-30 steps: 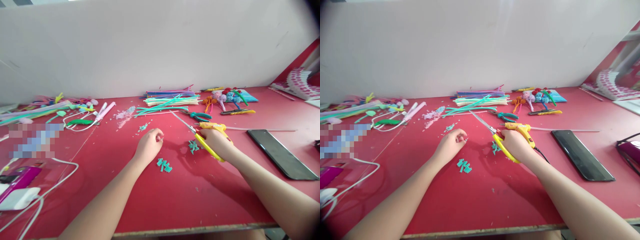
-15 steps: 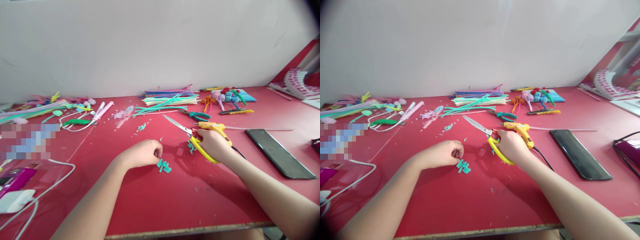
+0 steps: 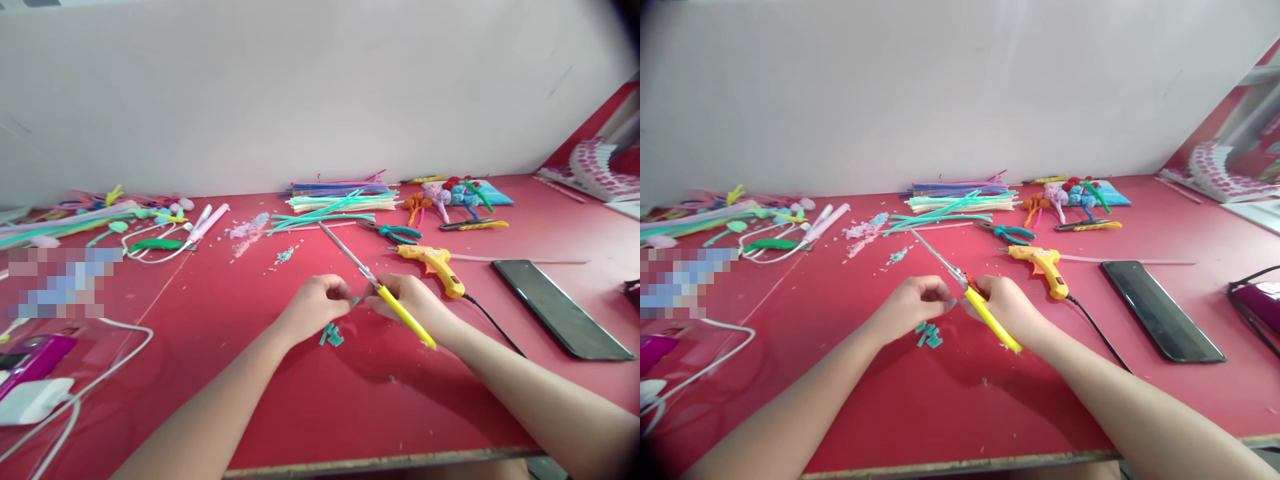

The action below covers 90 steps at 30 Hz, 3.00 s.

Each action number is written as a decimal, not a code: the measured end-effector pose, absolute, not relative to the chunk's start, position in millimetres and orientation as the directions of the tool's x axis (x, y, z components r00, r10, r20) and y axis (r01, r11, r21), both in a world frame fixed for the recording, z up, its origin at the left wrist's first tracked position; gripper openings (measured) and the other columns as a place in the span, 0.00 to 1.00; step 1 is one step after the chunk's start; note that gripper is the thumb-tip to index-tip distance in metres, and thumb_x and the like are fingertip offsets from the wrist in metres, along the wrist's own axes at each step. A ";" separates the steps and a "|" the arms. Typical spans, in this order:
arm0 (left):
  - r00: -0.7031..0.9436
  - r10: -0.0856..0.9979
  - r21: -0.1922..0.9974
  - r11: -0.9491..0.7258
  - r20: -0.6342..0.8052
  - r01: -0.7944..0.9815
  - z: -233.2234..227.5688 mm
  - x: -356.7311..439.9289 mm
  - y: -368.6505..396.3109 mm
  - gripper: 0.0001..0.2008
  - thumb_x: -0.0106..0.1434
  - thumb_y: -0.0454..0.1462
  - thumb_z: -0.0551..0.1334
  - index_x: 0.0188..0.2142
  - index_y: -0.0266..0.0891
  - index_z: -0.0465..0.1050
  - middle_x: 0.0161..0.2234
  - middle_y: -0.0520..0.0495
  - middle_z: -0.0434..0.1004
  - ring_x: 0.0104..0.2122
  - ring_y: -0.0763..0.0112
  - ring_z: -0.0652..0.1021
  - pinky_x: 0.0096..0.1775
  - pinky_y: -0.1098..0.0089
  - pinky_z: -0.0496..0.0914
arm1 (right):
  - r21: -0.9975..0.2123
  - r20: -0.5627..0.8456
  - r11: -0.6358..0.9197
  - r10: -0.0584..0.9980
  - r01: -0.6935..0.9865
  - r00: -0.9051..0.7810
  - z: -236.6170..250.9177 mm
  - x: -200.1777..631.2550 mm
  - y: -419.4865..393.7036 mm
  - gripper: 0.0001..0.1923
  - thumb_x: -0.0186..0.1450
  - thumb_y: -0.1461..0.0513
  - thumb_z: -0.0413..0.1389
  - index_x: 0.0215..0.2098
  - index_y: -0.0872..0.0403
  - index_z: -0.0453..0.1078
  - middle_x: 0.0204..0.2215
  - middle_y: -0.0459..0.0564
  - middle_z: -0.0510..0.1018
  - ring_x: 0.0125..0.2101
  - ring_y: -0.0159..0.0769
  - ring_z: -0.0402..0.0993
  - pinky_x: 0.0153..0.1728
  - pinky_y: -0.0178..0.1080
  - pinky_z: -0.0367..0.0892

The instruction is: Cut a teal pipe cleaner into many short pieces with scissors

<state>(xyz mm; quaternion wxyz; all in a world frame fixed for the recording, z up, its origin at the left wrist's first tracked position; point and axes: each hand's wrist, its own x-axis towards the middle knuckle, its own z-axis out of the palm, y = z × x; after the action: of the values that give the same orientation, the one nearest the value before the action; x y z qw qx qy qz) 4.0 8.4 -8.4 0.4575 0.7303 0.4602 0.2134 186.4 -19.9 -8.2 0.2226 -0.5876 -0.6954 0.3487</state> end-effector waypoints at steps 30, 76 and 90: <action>0.181 0.983 0.915 0.103 -0.034 -0.390 -14.2 8.8 11.3 0.04 0.48 0.33 0.64 0.27 0.35 0.72 0.21 0.54 0.67 0.21 0.81 0.66 0.26 0.78 0.60 | -0.372 0.106 0.157 0.986 0.915 -0.127 -14.5 189.5 -19.7 0.17 0.55 0.48 0.47 0.23 0.52 0.58 0.15 0.42 0.65 0.17 0.28 0.57 0.19 0.31 0.46; 0.009 0.991 0.923 -0.121 0.134 -0.366 -7.8 4.2 13.0 0.04 0.50 0.34 0.62 0.28 0.38 0.72 0.24 0.52 0.70 0.24 0.79 0.68 0.29 0.75 0.63 | -0.266 0.140 0.167 0.981 0.949 -0.133 -17.0 187.0 -22.3 0.19 0.57 0.46 0.44 0.26 0.52 0.61 0.18 0.45 0.69 0.18 0.31 0.62 0.20 0.33 0.45; 0.010 0.991 0.930 -0.124 0.136 -0.346 -7.2 3.8 13.5 0.03 0.51 0.34 0.62 0.28 0.38 0.72 0.24 0.53 0.69 0.24 0.79 0.68 0.29 0.75 0.63 | -0.255 0.112 0.129 0.988 0.958 -0.103 -14.1 185.6 -22.6 0.20 0.57 0.46 0.44 0.22 0.53 0.59 0.16 0.46 0.68 0.17 0.30 0.60 0.19 0.33 0.44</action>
<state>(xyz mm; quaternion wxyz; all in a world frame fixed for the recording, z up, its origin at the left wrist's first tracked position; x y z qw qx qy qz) 3.8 13.5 -7.2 0.5540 0.4451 0.3622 0.6031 185.6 -22.6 -14.1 0.1276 -0.6572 -0.7405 0.0587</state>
